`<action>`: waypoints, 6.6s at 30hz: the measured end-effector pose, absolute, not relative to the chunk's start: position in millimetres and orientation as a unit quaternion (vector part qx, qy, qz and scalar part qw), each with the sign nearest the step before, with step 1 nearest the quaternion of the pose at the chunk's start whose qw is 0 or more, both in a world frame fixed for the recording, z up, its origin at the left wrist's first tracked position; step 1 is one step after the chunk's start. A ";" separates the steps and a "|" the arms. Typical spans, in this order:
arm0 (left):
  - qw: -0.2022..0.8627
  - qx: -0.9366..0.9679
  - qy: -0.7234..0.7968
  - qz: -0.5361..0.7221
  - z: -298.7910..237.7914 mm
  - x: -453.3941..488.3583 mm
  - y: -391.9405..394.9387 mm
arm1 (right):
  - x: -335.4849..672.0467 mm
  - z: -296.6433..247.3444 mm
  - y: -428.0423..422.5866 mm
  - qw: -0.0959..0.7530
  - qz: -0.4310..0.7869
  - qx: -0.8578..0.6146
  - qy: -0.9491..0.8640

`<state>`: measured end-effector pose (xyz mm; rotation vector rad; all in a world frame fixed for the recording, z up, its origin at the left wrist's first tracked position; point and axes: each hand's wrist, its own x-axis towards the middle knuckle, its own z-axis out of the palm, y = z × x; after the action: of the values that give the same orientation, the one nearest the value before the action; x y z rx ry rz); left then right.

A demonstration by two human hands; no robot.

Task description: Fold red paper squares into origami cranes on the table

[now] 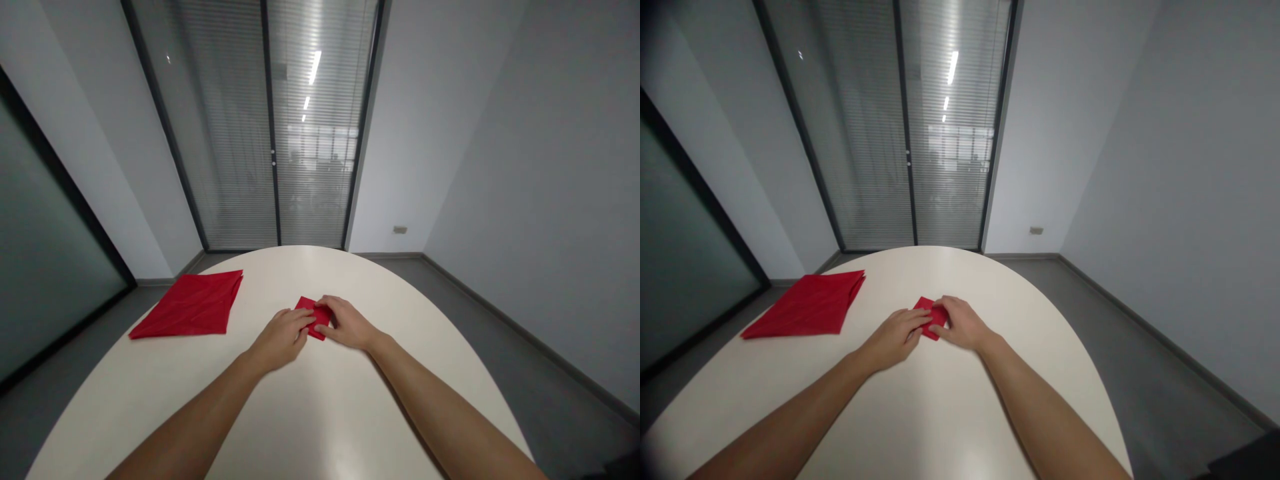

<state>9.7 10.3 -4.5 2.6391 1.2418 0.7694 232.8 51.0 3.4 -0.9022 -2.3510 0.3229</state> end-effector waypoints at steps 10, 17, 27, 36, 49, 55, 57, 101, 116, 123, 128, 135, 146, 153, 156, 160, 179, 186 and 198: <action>0.013 0.851 0.463 0.248 -0.9 11.4 7.9 | 232.1 5.8 50.5 0.296 0.111 -0.299 -0.900; 0.018 0.857 0.452 0.246 -1.7 8.6 8.8 | 231.5 4.9 51.6 0.288 0.113 -0.298 -0.903; 0.030 0.851 0.457 0.256 -3.8 8.2 9.3 | 231.7 8.1 47.1 0.287 0.112 -0.290 -0.906; 0.016 0.856 0.448 0.258 -2.0 8.6 9.2 | 231.8 5.1 49.8 0.303 0.099 -0.298 -0.900; 0.048 0.842 0.456 0.285 1.8 10.6 9.2 | 231.3 10.6 45.9 0.296 0.094 -0.283 -0.908; 0.044 0.826 0.479 0.293 -1.8 10.8 12.4 | 230.2 12.7 45.4 0.296 0.101 -0.287 -0.905; 0.046 0.818 0.492 0.294 -3.3 10.5 14.1 | 229.8 12.3 45.9 0.297 0.105 -0.287 -0.905; 0.008 0.806 0.522 0.277 3.5 9.9 13.2 | 231.4 3.6 48.2 0.290 0.128 -0.293 -0.902; -0.007 0.803 0.540 0.254 1.2 11.7 9.6 | 227.9 10.8 42.0 0.286 0.152 -0.267 -0.908; 0.047 0.822 0.493 0.281 -4.1 10.0 13.0 | 227.9 5.3 46.5 0.295 0.141 -0.279 -0.903; 0.038 0.818 0.500 0.280 -1.5 11.9 10.4 | 227.0 5.9 46.7 0.284 0.127 -0.294 -0.904; 0.018 0.817 0.515 0.260 1.7 15.9 6.9 | 226.5 6.3 46.1 0.284 0.118 -0.298 -0.904; 0.010 0.824 0.515 0.235 -0.2 15.4 5.8 | 227.0 4.5 46.5 0.280 0.113 -0.307 -0.903; 0.014 0.829 0.499 0.251 -1.6 14.1 6.1 | 228.2 -1.1 48.5 0.302 0.133 -0.317 -0.889; 0.025 0.827 0.498 0.260 -0.6 13.8 6.5 | 227.8 -2.2 49.4 0.301 0.138 -0.322 -0.887; 0.032 0.824 0.500 0.265 -0.5 14.0 7.4 | 227.7 -1.2 49.8 0.296 0.138 -0.319 -0.889; 0.029 0.842 0.477 0.250 -2.1 13.6 9.3 | 226.9 5.4 47.3 0.262 0.082 -0.297 -0.914; 0.038 0.854 0.473 0.214 -8.2 11.1 10.9 | 226.6 3.5 46.3 0.255 0.072 -0.331 -0.906; 0.066 0.863 0.484 0.132 -6.2 6.6 8.0 | 227.1 2.1 46.0 0.255 0.086 -0.355 -0.895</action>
<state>6.6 8.0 -6.2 2.6023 1.4595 0.3982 227.1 46.0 2.1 -0.9649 -2.4308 0.2349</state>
